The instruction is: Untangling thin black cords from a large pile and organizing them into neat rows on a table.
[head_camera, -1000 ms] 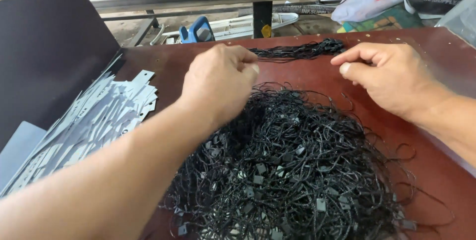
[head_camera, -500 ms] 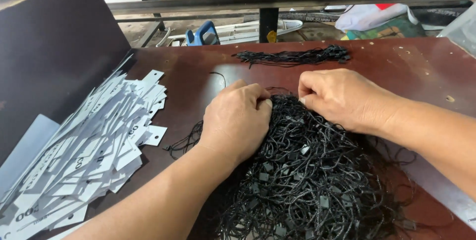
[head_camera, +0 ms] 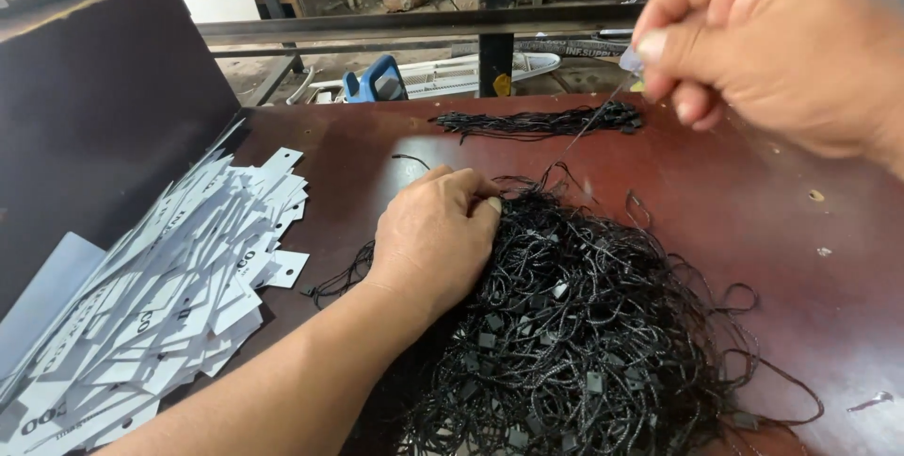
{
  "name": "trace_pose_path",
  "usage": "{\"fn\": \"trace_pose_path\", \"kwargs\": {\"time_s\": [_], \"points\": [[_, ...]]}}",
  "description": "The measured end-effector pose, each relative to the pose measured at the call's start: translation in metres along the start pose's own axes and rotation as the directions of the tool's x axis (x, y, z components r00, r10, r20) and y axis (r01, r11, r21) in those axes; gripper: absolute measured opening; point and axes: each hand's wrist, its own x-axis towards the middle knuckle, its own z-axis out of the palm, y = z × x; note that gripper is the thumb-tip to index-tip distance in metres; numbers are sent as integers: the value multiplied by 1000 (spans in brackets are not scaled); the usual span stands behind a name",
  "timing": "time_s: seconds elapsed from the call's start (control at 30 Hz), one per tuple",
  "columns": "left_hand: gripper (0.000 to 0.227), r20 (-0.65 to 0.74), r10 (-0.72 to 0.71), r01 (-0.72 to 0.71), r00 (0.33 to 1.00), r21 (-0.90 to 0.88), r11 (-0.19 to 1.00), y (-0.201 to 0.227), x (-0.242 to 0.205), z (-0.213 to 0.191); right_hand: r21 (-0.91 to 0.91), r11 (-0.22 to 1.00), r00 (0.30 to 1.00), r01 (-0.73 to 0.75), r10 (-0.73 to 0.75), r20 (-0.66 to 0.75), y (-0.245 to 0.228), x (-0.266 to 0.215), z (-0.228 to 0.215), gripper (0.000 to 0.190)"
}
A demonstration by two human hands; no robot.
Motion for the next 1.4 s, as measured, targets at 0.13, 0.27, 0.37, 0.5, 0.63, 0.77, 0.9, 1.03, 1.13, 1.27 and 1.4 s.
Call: {"fn": "trace_pose_path", "kwargs": {"time_s": [0.13, 0.27, 0.37, 0.5, 0.63, 0.77, 0.9, 1.03, 1.13, 1.27, 1.4], "points": [[34, -72, -6, -13, 997, -264, 964, -8, 8, -2, -5, 993, 993, 121, -121, -13, -16, 1, -17, 12], [55, -297, 76, -120, 952, -132, 984, 25, -1, -35, 16, 995, 994, 97, -98, 43, -26, -2, -14, 17], [86, -97, 270, -281, 958, -511, 812, 57, -7, -48, 75, 988, 990, 138, -141, 33, -31, -2, 1, 7], [13, 146, 88, 26, 985, -640, 768, 59, -7, -48, 279, 960, 996, -27, 50, -73, 16, 10, -3, 4], [18, 150, -132, 187, 980, -452, 872, 35, 5, -58, 361, 918, 965, -167, 228, -133, 69, 11, -5, 10], [19, 164, -123, 174, 979, -342, 923, 51, 7, -62, 324, 939, 991, -112, 131, -37, 29, -5, 12, 10], [16, 7, 177, -167, 984, -303, 938, 76, 11, -58, 248, 967, 974, -57, 0, 227, -11, -11, 32, 38], [15, -84, 231, -246, 969, -336, 909, 76, 27, -71, 454, 882, 978, -123, 30, 206, 17, 5, 3, 18], [16, 2, 26, -24, 1000, -336, 942, 64, 9, -82, 421, 898, 976, -124, 35, 214, 45, 15, -17, 19], [24, -12, -48, 37, 999, -455, 890, 26, 31, -65, 282, 932, 973, -227, 203, 111, 49, 8, -8, 17], [22, 13, -159, 149, 987, -422, 894, 8, 45, -55, 87, 955, 955, -284, 273, 117, 68, 8, 9, 13]]}}
